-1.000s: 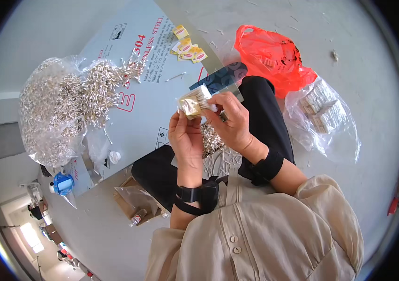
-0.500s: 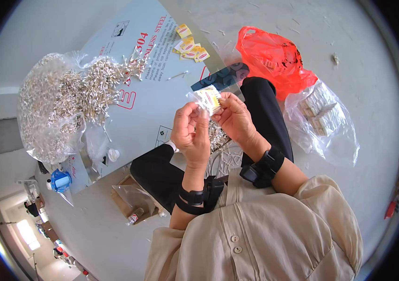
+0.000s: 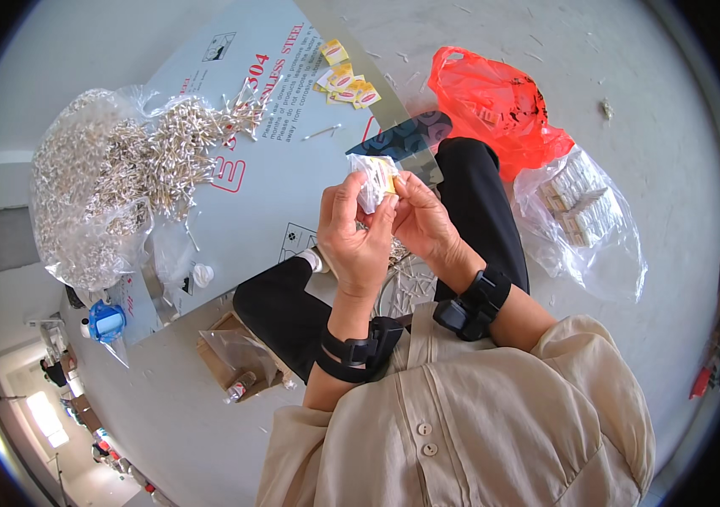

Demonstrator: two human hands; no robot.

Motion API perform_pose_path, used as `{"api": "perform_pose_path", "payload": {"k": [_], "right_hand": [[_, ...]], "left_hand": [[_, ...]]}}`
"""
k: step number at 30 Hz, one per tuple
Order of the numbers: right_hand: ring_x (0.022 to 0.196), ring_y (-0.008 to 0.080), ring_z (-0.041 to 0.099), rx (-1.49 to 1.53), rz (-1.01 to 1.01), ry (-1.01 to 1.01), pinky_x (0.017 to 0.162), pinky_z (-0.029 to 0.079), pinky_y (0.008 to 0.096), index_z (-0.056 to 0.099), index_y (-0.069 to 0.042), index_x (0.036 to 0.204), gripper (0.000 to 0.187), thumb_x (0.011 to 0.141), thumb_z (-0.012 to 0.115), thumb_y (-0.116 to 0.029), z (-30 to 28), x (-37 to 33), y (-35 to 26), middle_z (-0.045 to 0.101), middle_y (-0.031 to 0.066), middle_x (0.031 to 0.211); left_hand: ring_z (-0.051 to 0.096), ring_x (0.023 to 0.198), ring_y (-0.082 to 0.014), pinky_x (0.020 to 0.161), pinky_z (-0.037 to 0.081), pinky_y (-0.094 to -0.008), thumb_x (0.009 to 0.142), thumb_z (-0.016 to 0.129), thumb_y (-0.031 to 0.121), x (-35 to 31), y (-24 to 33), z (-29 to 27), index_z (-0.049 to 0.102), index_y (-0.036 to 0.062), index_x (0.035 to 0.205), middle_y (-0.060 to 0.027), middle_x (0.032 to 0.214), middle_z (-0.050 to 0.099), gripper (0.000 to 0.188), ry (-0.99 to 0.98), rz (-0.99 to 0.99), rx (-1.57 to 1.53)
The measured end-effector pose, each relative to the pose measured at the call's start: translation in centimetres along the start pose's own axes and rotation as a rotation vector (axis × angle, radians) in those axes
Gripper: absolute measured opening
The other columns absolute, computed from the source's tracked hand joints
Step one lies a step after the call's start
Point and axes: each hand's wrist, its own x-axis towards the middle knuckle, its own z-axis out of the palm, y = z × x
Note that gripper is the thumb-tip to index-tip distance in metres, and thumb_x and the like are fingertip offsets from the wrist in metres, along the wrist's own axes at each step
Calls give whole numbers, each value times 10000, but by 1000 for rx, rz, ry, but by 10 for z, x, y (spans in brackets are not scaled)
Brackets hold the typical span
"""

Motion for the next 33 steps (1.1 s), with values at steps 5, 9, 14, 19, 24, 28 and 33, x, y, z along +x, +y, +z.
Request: {"api": "perform_pose_path", "payload": {"k": [5,9,14,19,24,28,33], "right_hand": [[733,144,601,54,30,-47,677,521,285,548,-51,994,129,939,611,-150,-5,2,-3,626,66,875],[711,120,564,56,32,28,644,501,270,556,-52,984,128,944,602,-165,-6,4,0,602,47,826],[691,98,533,78,56,79,612,473,245,563,-58,986,114,935,608,-149,-3,2,-1,591,36,828],[694,86,522,93,66,104,600,457,236,566,-73,991,105,929,616,-141,-5,1,-2,593,33,851],[687,77,505,86,70,81,599,450,230,567,-78,962,89,933,615,-147,-3,0,-3,583,17,848],[683,74,497,78,69,64,606,447,227,566,-76,955,87,941,608,-150,-5,0,-4,577,11,850],[683,75,494,60,39,61,626,453,239,562,-69,968,86,949,598,-145,2,-1,-6,590,27,875]], "left_hand": [[614,752,-101,641,533,-216,824,636,-81,2,8,-5,599,-58,1119,-66,965,593,299,-60,-199,-535],[611,728,-97,626,546,-210,821,610,-103,1,4,-4,605,-73,1092,-72,973,599,273,-93,-232,-379],[604,763,-88,647,552,-210,799,605,-127,1,3,1,616,-68,1073,-64,958,597,281,-67,-164,-264],[597,773,-84,659,547,-214,795,619,-121,4,7,-1,619,-67,1075,-61,962,595,285,-76,-159,-222],[591,770,-78,669,538,-214,796,623,-118,5,10,-2,617,-66,1088,-59,965,596,297,-82,-158,-212],[594,744,-79,653,528,-211,798,635,-111,3,11,-2,615,-51,1026,-42,915,606,236,-72,-182,-238],[612,702,-93,633,519,-209,813,647,-79,6,15,-9,613,-20,954,-43,876,619,156,-74,-92,-150]]}}
